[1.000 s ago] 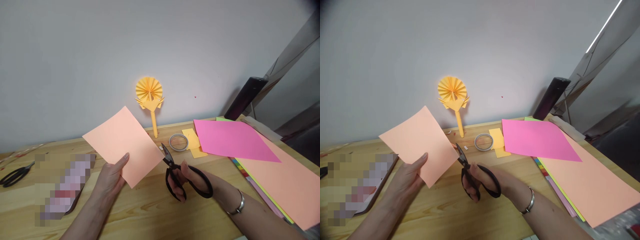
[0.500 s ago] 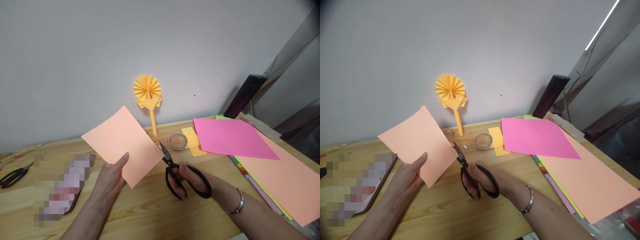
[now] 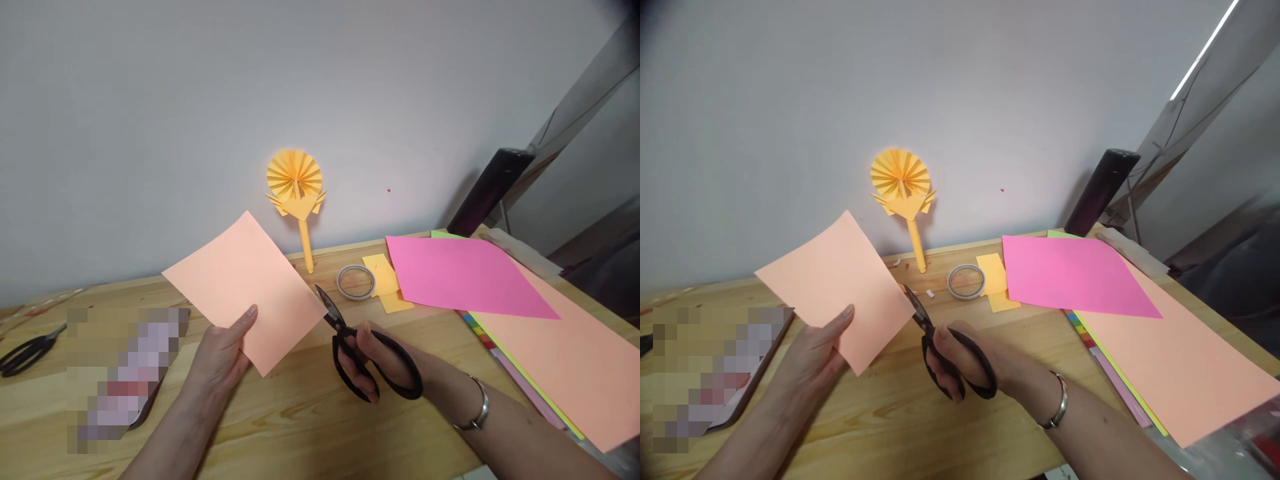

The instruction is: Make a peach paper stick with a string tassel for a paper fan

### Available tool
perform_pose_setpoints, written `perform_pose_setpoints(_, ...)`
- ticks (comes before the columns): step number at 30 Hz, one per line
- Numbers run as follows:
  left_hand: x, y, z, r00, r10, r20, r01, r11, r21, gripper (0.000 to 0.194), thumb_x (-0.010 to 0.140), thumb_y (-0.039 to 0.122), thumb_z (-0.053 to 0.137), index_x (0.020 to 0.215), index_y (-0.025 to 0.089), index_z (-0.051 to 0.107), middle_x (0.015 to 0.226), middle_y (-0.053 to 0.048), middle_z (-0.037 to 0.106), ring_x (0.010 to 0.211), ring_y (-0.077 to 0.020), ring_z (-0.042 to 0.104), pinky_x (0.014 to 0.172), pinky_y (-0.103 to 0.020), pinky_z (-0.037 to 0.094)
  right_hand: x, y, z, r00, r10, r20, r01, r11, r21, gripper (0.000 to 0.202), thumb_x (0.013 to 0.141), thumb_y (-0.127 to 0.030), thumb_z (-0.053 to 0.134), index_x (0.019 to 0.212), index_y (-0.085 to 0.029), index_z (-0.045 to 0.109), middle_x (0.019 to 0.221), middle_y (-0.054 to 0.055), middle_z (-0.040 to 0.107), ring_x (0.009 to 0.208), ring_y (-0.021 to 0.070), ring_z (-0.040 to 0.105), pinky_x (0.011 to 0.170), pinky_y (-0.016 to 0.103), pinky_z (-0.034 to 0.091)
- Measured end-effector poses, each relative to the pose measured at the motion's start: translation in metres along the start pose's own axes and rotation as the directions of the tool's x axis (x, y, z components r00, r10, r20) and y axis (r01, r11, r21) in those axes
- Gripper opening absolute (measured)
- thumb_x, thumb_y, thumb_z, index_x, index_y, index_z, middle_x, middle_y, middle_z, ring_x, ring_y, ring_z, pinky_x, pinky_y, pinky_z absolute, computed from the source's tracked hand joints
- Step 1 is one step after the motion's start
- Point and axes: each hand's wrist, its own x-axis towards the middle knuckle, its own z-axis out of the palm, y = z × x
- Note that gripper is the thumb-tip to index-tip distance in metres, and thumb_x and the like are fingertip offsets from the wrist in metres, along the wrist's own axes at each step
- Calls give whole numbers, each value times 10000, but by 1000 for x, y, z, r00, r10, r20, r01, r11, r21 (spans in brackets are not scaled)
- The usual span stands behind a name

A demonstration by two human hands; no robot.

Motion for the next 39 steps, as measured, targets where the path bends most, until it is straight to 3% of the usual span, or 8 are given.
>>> perform_pose_setpoints(7, 1, 0, 0, 1000, 5, 2, -5, 1000, 2, 513, 699, 169, 742, 1195, 210, 615, 1137, -91, 690, 999, -266, 665, 849, -374, 564, 0, 9, 1, 1000, 12, -3, -12, 994, 109, 663, 853, -751, 176, 687, -169, 446, 464, -43, 427, 385, 84, 424, 387, 195, 334)
perform_pose_setpoints(19, 1, 0, 0, 1000, -3, 14, 3, 1000, -11, 517, 699, 170, 747, 1198, 197, 614, 1135, -102, 689, 998, -267, 664, 863, -396, 555, 1, 8, 5, 998, 53, -37, -47, 988, 145, 682, 804, -800, 215, 664, -171, 436, 430, -63, 404, 333, 67, 401, 339, 173, 311)
perform_pose_setpoints(32, 1, -1, 0, 1000, -1, -26, 0, 1000, -7, 473, 729, 154, 706, 1191, 216, 623, 1128, -87, 695, 971, -259, 678, 823, -354, 575, 2, 4, 6, 991, 109, -75, -98, 987, 129, 679, 780, -824, 244, 635, -182, 413, 380, -67, 389, 298, 65, 377, 326, 173, 279)
perform_pose_setpoints(39, 3, -1, -1, 1000, 2, 8, -1, 1000, -12, 492, 724, 169, 716, 1203, 220, 615, 1161, -85, 681, 1007, -270, 664, 846, -367, 567, 1, -5, 8, 985, 133, -107, -126, 989, 75, 692, 765, -839, 228, 636, -187, 419, 383, -64, 393, 312, 65, 347, 364, 197, 291)
